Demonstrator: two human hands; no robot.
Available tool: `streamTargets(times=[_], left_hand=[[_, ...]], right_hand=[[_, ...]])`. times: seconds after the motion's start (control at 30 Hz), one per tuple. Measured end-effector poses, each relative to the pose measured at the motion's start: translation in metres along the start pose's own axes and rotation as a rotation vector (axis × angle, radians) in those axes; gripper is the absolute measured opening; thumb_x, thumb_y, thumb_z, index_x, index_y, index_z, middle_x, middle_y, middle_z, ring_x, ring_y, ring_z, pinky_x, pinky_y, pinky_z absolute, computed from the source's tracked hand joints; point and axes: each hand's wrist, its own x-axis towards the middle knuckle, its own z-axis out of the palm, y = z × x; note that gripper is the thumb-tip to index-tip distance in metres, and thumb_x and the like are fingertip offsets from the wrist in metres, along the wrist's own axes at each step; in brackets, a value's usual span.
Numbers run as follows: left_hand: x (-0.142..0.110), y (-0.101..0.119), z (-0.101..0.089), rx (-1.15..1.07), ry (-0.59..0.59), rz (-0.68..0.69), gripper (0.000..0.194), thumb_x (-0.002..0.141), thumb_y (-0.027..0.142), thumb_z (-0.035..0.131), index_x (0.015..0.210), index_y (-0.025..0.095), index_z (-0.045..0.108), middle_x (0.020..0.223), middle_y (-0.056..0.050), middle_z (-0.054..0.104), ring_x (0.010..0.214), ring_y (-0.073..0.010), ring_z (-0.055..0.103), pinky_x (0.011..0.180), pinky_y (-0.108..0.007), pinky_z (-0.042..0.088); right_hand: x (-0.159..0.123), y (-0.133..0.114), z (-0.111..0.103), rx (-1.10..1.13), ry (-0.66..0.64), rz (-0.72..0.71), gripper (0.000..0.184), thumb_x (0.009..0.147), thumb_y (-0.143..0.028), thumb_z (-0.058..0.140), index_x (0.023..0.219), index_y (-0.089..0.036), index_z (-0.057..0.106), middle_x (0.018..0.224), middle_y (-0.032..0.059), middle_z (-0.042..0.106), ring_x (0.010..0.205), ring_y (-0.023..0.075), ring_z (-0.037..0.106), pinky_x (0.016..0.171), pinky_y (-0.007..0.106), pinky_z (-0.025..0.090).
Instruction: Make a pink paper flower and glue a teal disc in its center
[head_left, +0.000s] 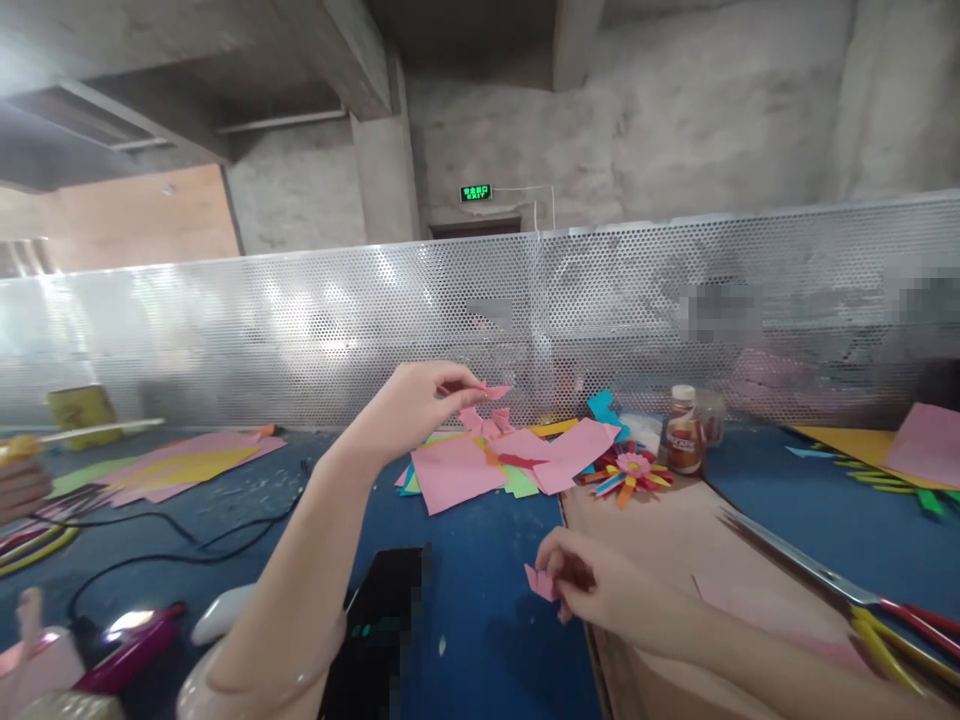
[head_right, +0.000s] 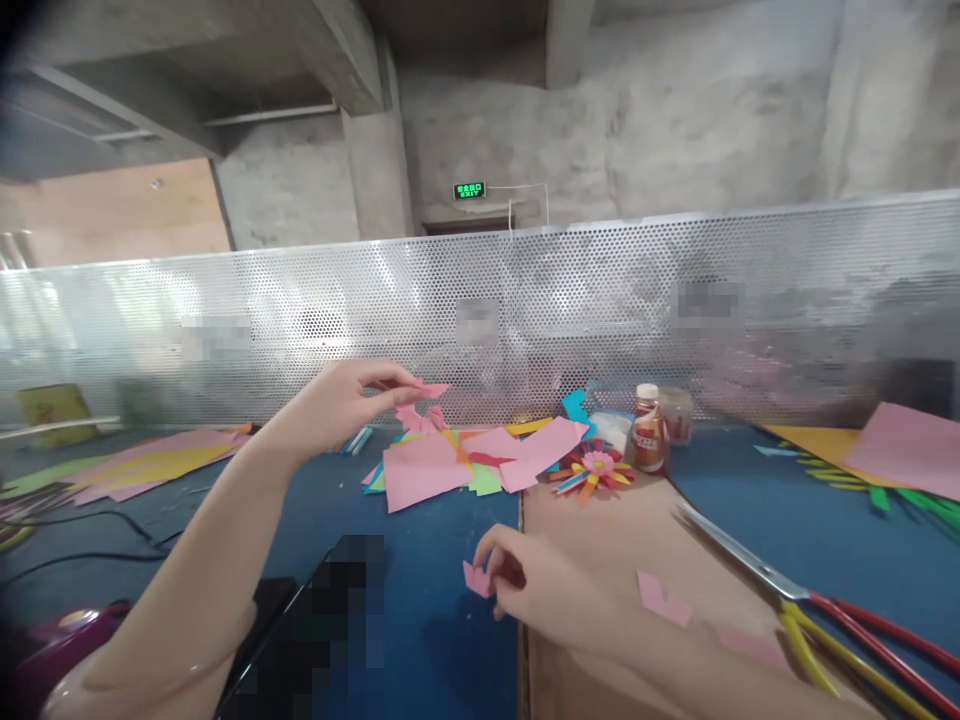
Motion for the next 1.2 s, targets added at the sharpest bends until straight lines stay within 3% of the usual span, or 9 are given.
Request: streamTargets(times=[0.13,0.3,0.53,0.63,0.77,0.87,0.93,1.03,1.2], left_hand=[[0.001,0.000,0.003,0.008,-0.036,-0.006,0.020,0.078,0.036,0.050,0.077,0.026,0.067,0.077,-0.001,0.068,0.070,-0.0172,0.059,0.066,-0.030,0.044],[0.000,0.000,0.002,0.005,-0.067,-0.023,0.020,0.078,0.037,0.051,0.079,0.026,0.067,0.076,-0.001,0.068,0.070,-0.0168,0.060,0.064,-0.029,0.044],[0.001,0.003,0.003,0.010,-0.077,-0.038,0.022,0.078,0.041,0.050,0.076,0.026,0.066,0.077,0.000,0.068,0.072,-0.0174,0.060,0.065,-0.029,0.043],[0.002,0.002,0.007,0.024,-0.101,-0.036,0.020,0.078,0.039,0.050,0.077,0.026,0.066,0.077,-0.001,0.068,0.070,-0.0171,0.059,0.063,-0.028,0.042],[0.003,0.000,0.012,0.041,-0.126,-0.022,0.019,0.078,0.036,0.049,0.076,0.026,0.066,0.076,-0.001,0.067,0.072,-0.0174,0.058,0.061,-0.028,0.041],[0.004,-0.001,0.012,0.038,-0.153,-0.026,0.021,0.078,0.036,0.048,0.078,0.025,0.066,0.078,0.000,0.067,0.074,-0.0167,0.058,0.064,-0.027,0.041],[0.004,-0.001,0.012,0.044,-0.166,-0.033,0.021,0.079,0.036,0.049,0.079,0.024,0.066,0.077,0.000,0.067,0.073,-0.0156,0.057,0.063,-0.026,0.040],[0.004,0.000,0.011,0.042,-0.178,-0.040,0.022,0.079,0.035,0.048,0.080,0.023,0.065,0.077,0.001,0.066,0.071,-0.0142,0.057,0.062,-0.025,0.039],[0.004,0.000,0.012,0.036,-0.167,-0.033,0.021,0.079,0.034,0.048,0.079,0.023,0.065,0.080,0.001,0.067,0.074,-0.0140,0.057,0.063,-0.024,0.040]], right_hand=[[-0.001,-0.007,0.002,0.205,-0.060,0.049,0.034,0.066,-0.009,0.043,0.097,-0.019,0.035,0.073,-0.0039,0.055,0.052,0.0076,0.056,0.047,0.016,0.042],[-0.005,-0.026,0.001,0.250,-0.161,0.126,0.013,0.066,-0.011,0.039,0.078,-0.015,0.040,0.074,-0.0006,0.055,0.064,0.0115,0.060,0.044,0.014,0.034],[-0.008,-0.036,0.002,0.147,-0.086,0.139,0.014,0.066,-0.017,0.040,0.063,-0.011,0.052,0.061,0.0036,0.056,0.055,0.0096,0.053,0.048,0.018,0.035],[-0.009,-0.034,0.005,0.088,-0.002,0.192,0.025,0.074,-0.034,0.052,0.064,-0.012,0.047,0.058,0.0012,0.053,0.052,0.0089,0.052,0.048,0.017,0.035],[-0.006,-0.025,0.009,0.031,0.120,0.204,0.043,0.074,-0.049,0.057,0.062,-0.014,0.035,0.053,-0.0028,0.047,0.047,0.0065,0.048,0.048,0.017,0.036],[-0.004,-0.022,0.009,0.102,0.127,0.200,0.039,0.071,-0.046,0.061,0.071,-0.015,0.037,0.059,-0.0037,0.047,0.050,0.0065,0.047,0.048,0.017,0.040],[-0.004,-0.022,0.009,0.147,0.101,0.202,0.038,0.070,-0.042,0.063,0.087,-0.015,0.043,0.066,-0.0032,0.048,0.052,0.0065,0.048,0.049,0.018,0.042],[-0.005,-0.023,0.009,0.080,0.024,0.240,0.039,0.075,-0.040,0.057,0.103,-0.014,0.052,0.076,0.0014,0.053,0.058,0.0078,0.053,0.049,0.016,0.038],[-0.011,-0.027,0.011,-0.242,0.133,0.149,0.027,0.080,-0.038,0.051,0.075,-0.013,0.060,0.070,0.0024,0.055,0.063,0.0097,0.049,0.056,0.020,0.037]])
